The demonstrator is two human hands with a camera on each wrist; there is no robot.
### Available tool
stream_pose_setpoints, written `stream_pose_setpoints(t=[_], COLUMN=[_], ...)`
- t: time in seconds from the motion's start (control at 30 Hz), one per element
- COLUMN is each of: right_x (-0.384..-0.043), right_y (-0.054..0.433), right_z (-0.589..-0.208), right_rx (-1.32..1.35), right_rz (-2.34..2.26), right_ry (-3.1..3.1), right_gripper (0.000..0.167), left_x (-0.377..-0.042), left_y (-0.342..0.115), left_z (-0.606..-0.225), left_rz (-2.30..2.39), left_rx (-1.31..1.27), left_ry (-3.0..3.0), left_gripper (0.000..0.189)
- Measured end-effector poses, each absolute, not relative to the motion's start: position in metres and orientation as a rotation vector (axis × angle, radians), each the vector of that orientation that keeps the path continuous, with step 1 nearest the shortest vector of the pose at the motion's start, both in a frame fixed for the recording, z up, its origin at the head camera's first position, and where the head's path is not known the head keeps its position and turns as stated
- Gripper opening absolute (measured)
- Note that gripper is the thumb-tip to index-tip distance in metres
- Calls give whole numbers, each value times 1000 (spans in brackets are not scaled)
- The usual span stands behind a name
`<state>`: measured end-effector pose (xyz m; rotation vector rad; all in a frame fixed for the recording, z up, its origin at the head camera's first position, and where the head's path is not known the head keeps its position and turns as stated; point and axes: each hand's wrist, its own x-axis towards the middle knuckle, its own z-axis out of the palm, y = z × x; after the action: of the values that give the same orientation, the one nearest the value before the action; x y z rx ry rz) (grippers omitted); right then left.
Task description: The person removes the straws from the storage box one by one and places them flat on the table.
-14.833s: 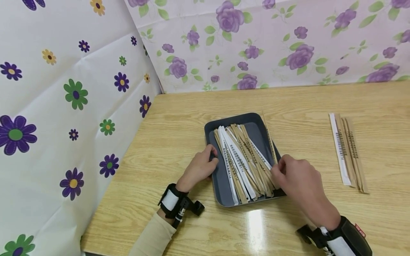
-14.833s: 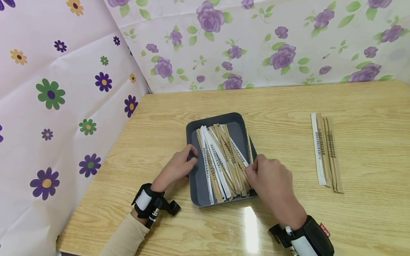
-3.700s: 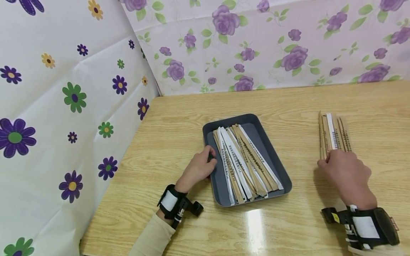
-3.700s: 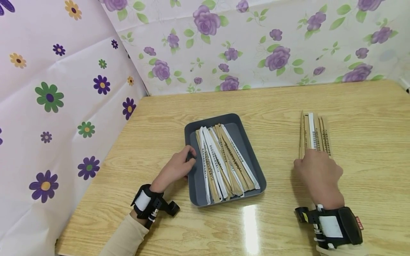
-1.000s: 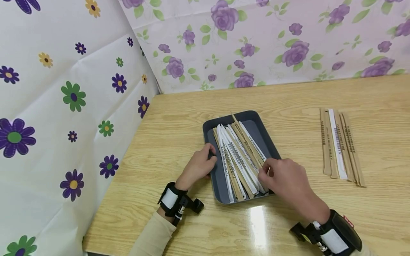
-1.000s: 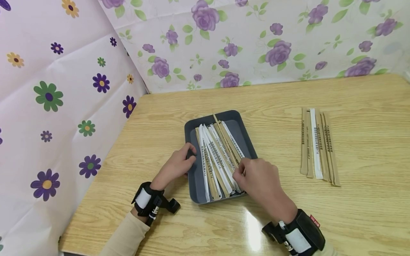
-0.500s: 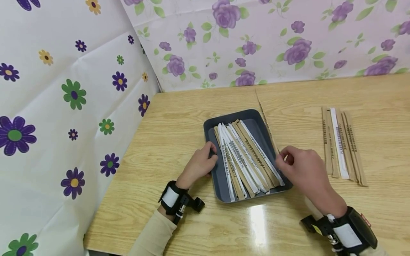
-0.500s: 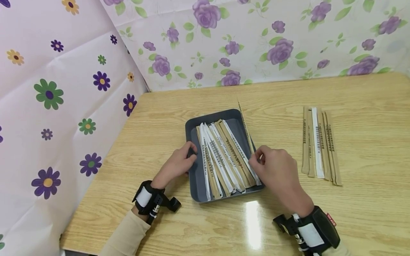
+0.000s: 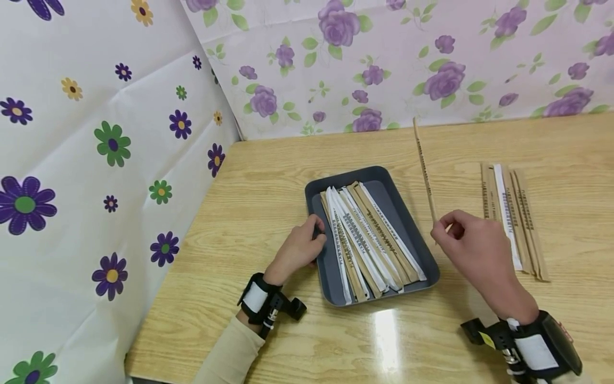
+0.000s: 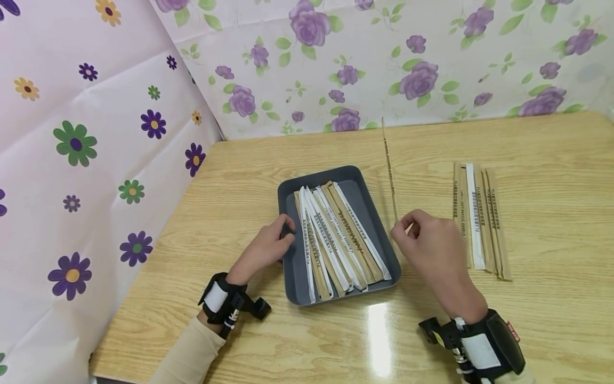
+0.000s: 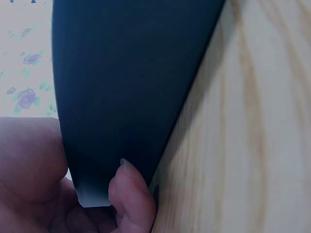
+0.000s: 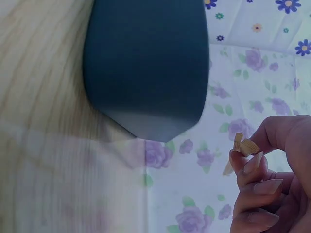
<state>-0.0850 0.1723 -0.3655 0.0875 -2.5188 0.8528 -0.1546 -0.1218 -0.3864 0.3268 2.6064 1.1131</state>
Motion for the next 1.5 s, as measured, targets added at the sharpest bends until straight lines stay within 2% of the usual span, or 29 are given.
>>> stream_pose_setpoints(t=[1.5], right_x=[-93], right_y=[204], right_z=[-377], right_rx=[-192], right_rz=[721], right_ry=[-2734], right_gripper=[22], left_x=[-154], left_y=[-122], left_z=[-387], left_rz=[1141], left_rx=[320], left_ry=[2598], left_gripper=[17])
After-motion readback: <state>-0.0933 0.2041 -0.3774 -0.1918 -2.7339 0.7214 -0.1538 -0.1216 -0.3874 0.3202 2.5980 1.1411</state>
